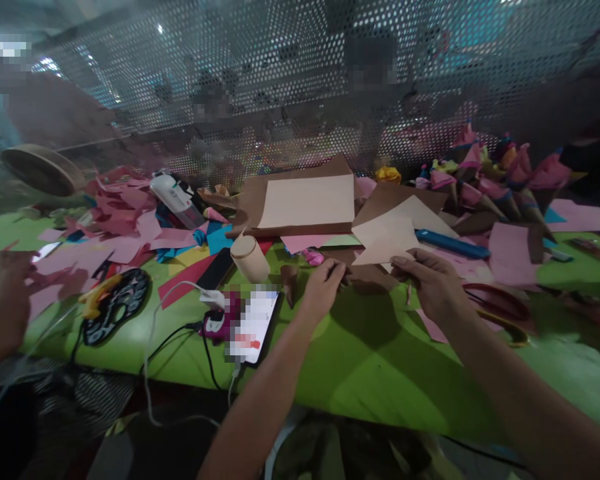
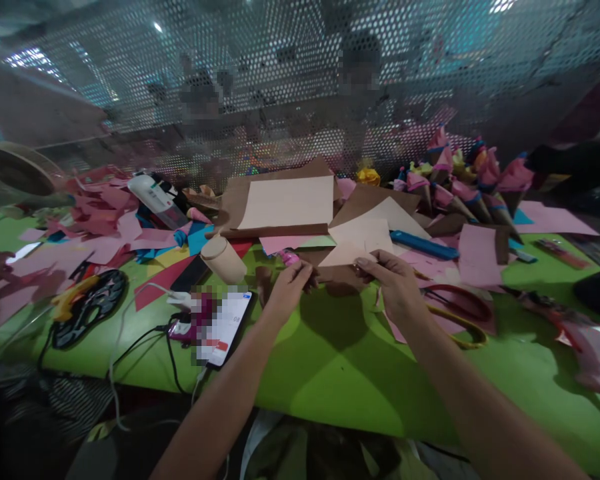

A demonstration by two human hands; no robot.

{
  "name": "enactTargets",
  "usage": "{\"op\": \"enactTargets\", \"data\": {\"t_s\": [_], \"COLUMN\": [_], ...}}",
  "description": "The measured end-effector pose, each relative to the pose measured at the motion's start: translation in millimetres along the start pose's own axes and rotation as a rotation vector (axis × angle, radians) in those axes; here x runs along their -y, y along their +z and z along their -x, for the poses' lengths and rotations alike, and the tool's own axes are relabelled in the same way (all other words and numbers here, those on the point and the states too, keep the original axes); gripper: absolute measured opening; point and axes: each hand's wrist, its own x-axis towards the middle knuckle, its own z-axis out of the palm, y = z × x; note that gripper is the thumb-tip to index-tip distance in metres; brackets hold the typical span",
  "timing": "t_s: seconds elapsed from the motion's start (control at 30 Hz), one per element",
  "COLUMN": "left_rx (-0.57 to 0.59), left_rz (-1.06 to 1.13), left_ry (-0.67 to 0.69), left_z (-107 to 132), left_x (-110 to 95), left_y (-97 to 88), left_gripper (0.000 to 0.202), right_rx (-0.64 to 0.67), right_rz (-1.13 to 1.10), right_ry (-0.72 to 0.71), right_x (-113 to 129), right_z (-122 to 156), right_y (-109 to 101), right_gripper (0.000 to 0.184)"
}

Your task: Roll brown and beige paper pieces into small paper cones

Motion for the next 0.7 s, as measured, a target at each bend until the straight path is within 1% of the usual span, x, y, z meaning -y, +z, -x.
{"op": "enactTargets", "data": {"t_s": [0.1, 0.2, 0.3, 0.4, 0.5, 0.57, 0.63, 0.7], "left_rx": [-0.008, 0.002, 0.006, 0.029, 0.009, 0.040, 0.096, 0.108], "left_rz": [-0.041, -0.035, -0.010, -0.003, -0.053, -0.073, -0.061, -0.050], "left_ry": [0.044, 0.066, 0.024, -0.033, -0.012, 0.001, -0.016, -0.034], "left_z": [0.0, 1.3, 3.8, 6.6, 7.9, 7.5, 6.5, 5.5], "left_x": [2.5, 1.3, -3.9, -9.8, -12.1, -10.8, -8.2, -5.9], "left_y": [0.9, 2.0, 2.2, 1.2, 1.0, 2.3, 4.4, 6.4], "left_gripper": [0.019, 0.013, 0.012, 0.016, 0.022, 0.024, 0.025, 0.023], "right_rx": [0.016, 0.037, 0.044, 0.055, 0.114, 0.180, 0.244, 0.277], "right_rz": [0.021, 0.059, 0.086, 0.095, 0.144, 0.185, 0.210, 0.224], "right_ry": [0.018, 0.023, 0.021, 0.024, 0.030, 0.044, 0.055, 0.059], "right_x": [-0.1, -2.6, -4.6, -3.1, 0.5, 1.1, -1.0, -4.9], "right_z": [1.1, 1.9, 2.7, 4.4, 7.0, 8.9, 10.3, 11.1], "right_y": [0.7, 0.3, -0.6, -0.5, 1.7, 4.0, 6.2, 7.6], "right_gripper": [0.032, 0.032, 0.030, 0.031, 0.037, 0.040, 0.042, 0.043]}}
